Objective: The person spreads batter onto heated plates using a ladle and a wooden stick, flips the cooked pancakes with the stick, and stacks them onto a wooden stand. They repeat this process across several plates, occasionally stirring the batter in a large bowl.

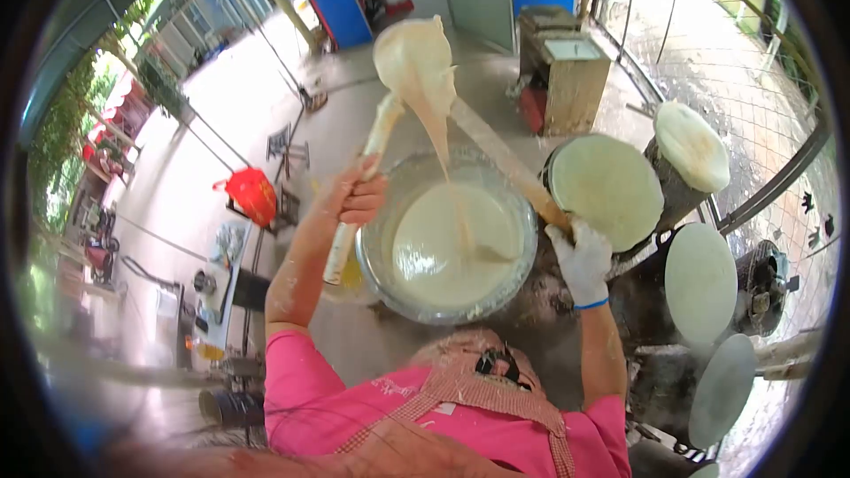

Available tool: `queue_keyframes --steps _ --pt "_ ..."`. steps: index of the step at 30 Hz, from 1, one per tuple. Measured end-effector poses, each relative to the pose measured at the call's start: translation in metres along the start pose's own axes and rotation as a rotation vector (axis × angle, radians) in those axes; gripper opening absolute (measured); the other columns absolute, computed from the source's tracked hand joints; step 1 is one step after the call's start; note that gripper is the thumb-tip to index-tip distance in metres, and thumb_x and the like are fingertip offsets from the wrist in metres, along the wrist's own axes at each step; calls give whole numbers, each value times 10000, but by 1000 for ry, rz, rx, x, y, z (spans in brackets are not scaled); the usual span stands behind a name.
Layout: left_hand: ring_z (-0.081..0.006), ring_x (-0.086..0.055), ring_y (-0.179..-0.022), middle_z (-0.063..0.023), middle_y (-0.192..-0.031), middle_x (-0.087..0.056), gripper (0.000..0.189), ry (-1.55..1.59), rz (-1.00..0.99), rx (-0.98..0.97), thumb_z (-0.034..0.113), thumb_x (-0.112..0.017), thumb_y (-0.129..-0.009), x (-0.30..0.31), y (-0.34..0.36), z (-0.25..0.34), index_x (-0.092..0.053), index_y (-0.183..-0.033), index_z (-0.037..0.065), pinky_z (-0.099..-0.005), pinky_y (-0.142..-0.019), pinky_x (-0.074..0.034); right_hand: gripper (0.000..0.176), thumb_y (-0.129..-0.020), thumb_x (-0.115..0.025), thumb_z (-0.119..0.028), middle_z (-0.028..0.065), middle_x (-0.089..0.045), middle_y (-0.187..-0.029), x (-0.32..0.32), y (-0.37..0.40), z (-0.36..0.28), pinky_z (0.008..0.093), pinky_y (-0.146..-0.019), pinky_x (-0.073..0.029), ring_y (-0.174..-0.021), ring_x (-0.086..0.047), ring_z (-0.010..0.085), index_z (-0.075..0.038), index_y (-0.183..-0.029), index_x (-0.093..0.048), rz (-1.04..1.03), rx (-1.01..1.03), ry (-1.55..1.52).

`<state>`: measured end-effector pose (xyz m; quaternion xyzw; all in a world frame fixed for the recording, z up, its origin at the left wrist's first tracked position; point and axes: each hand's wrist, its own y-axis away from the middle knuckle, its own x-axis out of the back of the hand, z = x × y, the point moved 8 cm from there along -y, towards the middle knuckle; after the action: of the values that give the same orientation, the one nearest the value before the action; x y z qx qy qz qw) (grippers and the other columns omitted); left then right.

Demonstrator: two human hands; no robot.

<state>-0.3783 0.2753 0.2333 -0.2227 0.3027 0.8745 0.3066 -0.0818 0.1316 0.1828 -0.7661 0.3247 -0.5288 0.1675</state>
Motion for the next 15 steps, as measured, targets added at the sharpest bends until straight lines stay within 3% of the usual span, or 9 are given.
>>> queue_keyframes --steps 4,5,7,9,11,12,14,15 --pt "-59 -277 -334 37 -502 -305 382 -486 38 -360 433 -511 -880 -18 12 74 -389 -674 135 -204 -263 -186 335 -719 -722 -305 137 -648 -765 31 -33 -4 394 -628 -471 -695 -620 308 -38 -906 -645 223 -55 -216" --pt "-72 -268 -327 36 -508 -309 318 -431 109 -415 425 -494 -888 -13 7 71 -424 -732 158 -221 -269 -190 318 -725 -719 -261 134 -644 -752 20 -27 -3 366 -634 -473 -666 -617 266 -27 -928 -647 50 -185 -337" --pt "-61 -283 -345 34 -512 -316 180 -371 121 -281 268 -497 -896 27 -24 30 -392 -777 183 -229 -283 -216 282 -734 -713 -216 116 -634 -717 -51 21 20 333 -604 -462 -616 -582 208 -15 -921 -649 -146 -322 -718" --pt "-61 -272 -352 40 -511 -295 239 -223 79 26 238 -498 -901 32 -37 -40 -376 -710 161 -224 -286 -231 258 -738 -712 -211 102 -629 -689 -79 77 43 324 -582 -457 -590 -567 194 -16 -898 -655 -175 -405 -860" --pt "-64 -263 -357 47 -515 -282 281 573 126 576 216 -497 -908 36 -51 -104 -364 -673 139 -218 -294 -236 264 -736 -716 -253 80 -615 -630 -103 159 73 321 -547 -448 -561 -574 187 -25 -860 -663 -525 -780 -704" --pt "-64 -263 -357 47 -515 -282 281 531 135 642 216 -497 -908 31 -49 -120 -364 -673 139 -218 -294 -236 296 -723 -722 -313 68 -604 -593 -74 173 78 326 -524 -441 -545 -582 178 -48 -845 -675 -502 -634 -411" --pt "-91 -276 -334 21 -505 -307 418 597 81 689 373 -379 -953 4 -54 -134 -361 -637 101 -243 -304 -278 332 -713 -718 -368 77 -626 -630 -7 192 80 339 -541 -451 -571 -600 185 -73 -862 -685 -543 -835 -398" --pt "-86 -269 -328 23 -485 -307 435 366 -61 659 398 -372 -951 -7 -67 -134 -356 -622 113 -239 -299 -267 328 -725 -706 -368 82 -638 -670 15 189 86 335 -568 -460 -603 -609 186 -83 -885 -685 -445 -749 -370"
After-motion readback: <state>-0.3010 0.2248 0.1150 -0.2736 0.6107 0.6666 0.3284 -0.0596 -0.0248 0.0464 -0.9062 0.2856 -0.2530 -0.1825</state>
